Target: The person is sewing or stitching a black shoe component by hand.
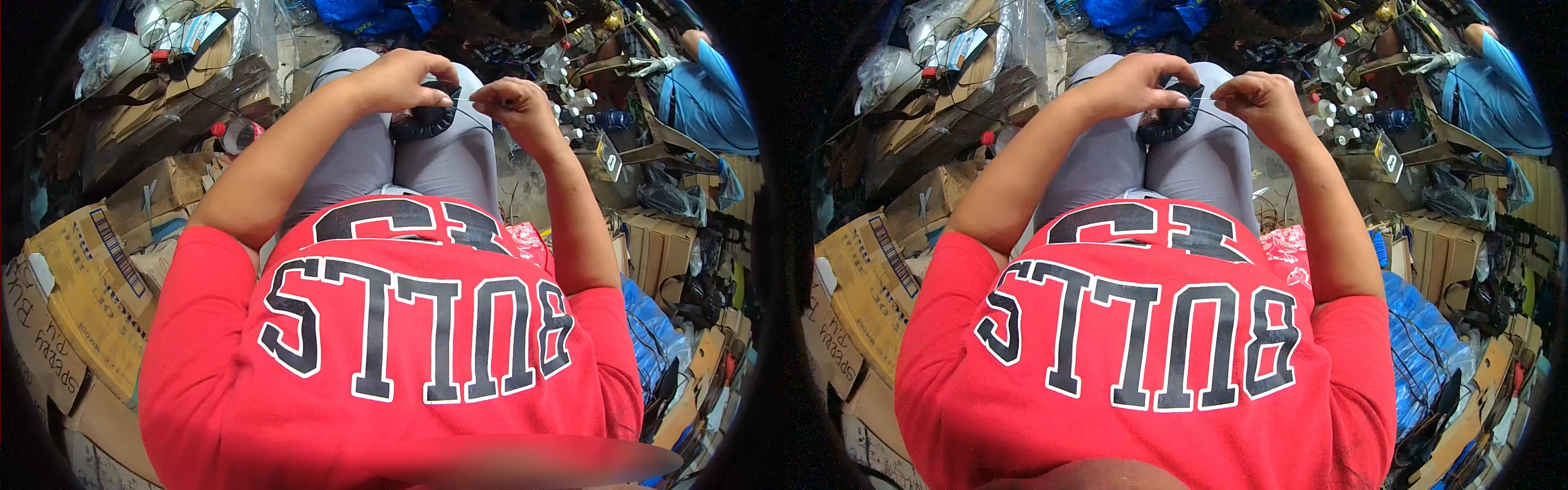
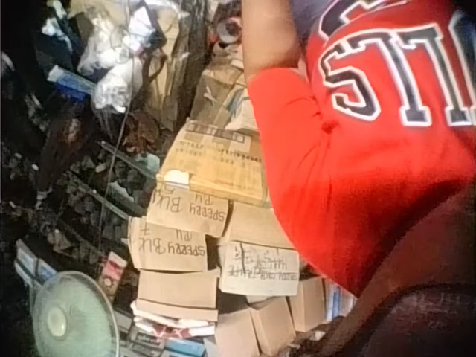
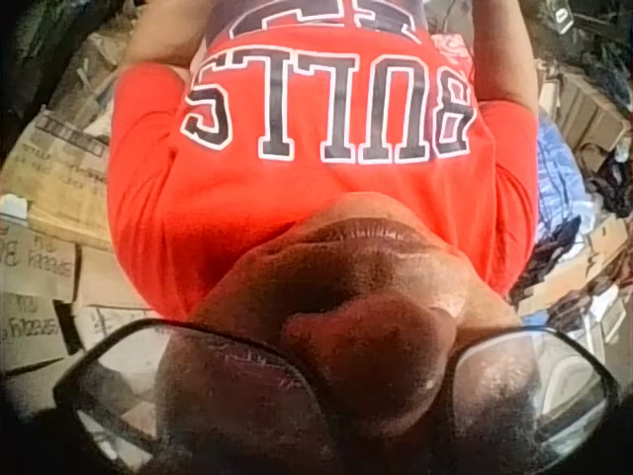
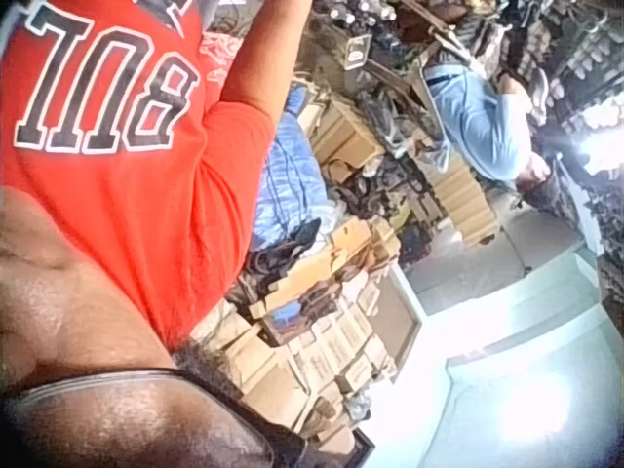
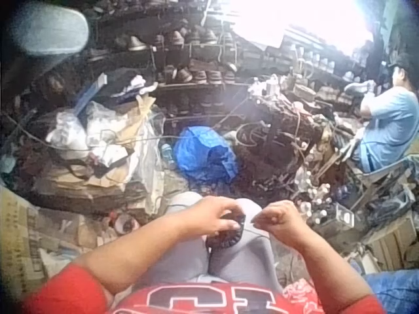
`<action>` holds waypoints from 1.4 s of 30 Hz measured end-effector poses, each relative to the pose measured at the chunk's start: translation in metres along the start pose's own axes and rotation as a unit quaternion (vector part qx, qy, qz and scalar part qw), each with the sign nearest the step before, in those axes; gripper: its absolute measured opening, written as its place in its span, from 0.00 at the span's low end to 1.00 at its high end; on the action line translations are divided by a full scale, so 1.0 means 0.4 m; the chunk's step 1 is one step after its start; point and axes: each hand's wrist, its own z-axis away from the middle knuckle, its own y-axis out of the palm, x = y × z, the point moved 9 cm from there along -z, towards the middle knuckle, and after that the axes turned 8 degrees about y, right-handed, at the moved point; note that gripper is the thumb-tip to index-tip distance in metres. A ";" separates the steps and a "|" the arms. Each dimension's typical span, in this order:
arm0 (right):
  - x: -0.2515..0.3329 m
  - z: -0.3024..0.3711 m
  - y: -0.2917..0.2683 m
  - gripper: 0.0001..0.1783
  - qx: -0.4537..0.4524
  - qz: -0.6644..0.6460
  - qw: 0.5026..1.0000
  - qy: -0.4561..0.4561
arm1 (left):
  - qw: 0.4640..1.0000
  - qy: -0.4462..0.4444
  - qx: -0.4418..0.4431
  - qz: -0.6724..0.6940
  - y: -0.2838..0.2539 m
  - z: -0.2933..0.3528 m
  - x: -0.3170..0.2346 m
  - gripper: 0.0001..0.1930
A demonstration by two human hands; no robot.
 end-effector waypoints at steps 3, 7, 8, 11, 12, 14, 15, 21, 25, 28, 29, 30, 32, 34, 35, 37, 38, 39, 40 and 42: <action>-0.010 -0.012 0.008 0.06 0.004 -0.010 1.000 -0.005 | 0.997 0.037 0.042 -0.051 0.011 -0.032 0.000 0.10; -0.008 -0.016 0.016 0.06 0.024 -0.009 1.000 -0.005 | 0.997 0.025 0.065 -0.038 0.017 -0.044 0.024 0.09; 0.000 -0.015 0.020 0.06 0.025 0.014 0.999 -0.013 | 0.997 0.028 0.061 -0.022 0.019 -0.044 0.027 0.09; -0.018 -0.009 0.042 0.07 0.040 -0.051 0.998 0.007 | 0.998 0.018 0.065 0.020 0.027 -0.047 0.044 0.10; -0.024 -0.004 0.052 0.07 0.041 -0.051 0.998 0.006 | 0.996 0.004 0.070 0.048 0.031 -0.047 0.055 0.10; -0.039 0.011 0.061 0.07 0.012 -0.080 0.997 0.002 | 0.994 -0.008 0.077 0.075 0.037 -0.047 0.071 0.11; -0.044 0.020 0.062 0.08 -0.011 -0.098 0.995 0.008 | 0.991 -0.020 0.084 0.102 0.043 -0.044 0.080 0.11; -0.030 0.064 0.059 0.09 -0.064 -0.105 0.992 -0.003 | 0.983 -0.002 0.110 0.147 0.051 -0.026 0.063 0.13; 0.020 0.081 0.047 0.09 -0.070 0.024 0.997 -0.037 | 0.984 0.041 0.133 0.111 0.055 -0.029 0.048 0.15; 0.078 0.087 0.047 0.07 -0.070 0.170 0.979 -0.093 | 0.986 0.046 0.160 0.028 0.060 -0.032 0.035 0.18; 0.093 0.083 0.038 0.07 -0.070 0.170 0.979 -0.090 | 0.985 0.045 0.162 0.026 0.062 -0.030 0.029 0.17; 0.115 0.078 0.053 0.07 -0.039 0.249 0.962 -0.104 | 0.986 0.043 0.162 0.024 0.062 -0.028 0.027 0.17; 0.149 0.068 0.066 0.08 -0.009 0.328 0.938 -0.113 | 0.982 0.044 0.182 0.004 0.068 -0.028 0.029 0.16; 0.165 0.052 0.088 0.11 0.040 0.387 0.912 -0.132 | 0.979 0.047 0.200 -0.018 0.072 -0.034 0.026 0.14; 0.160 0.043 0.095 0.09 0.045 0.385 0.910 -0.148 | 0.979 0.044 0.197 -0.023 0.071 -0.039 0.025 0.15; 0.132 0.022 0.100 0.07 0.062 0.331 0.933 -0.128 | 0.983 -0.046 0.180 0.003 0.068 -0.051 0.050 0.14; 0.107 0.010 0.106 0.06 0.078 0.274 0.953 -0.106 | 0.983 -0.047 0.177 0.004 0.075 -0.059 0.066 0.14; 0.066 0.000 0.104 0.06 0.065 0.178 0.978 -0.092 | 0.991 0.005 0.130 -0.020 0.066 -0.080 0.076 0.13; 0.045 0.006 0.108 0.06 0.066 0.178 0.977 -0.093 | 0.994 0.056 0.083 -0.043 0.044 -0.087 0.052 0.12; -0.056 0.010 0.097 0.06 0.087 -0.045 0.992 0.081 | 0.981 0.127 0.009 -0.145 0.018 -0.051 0.017 0.15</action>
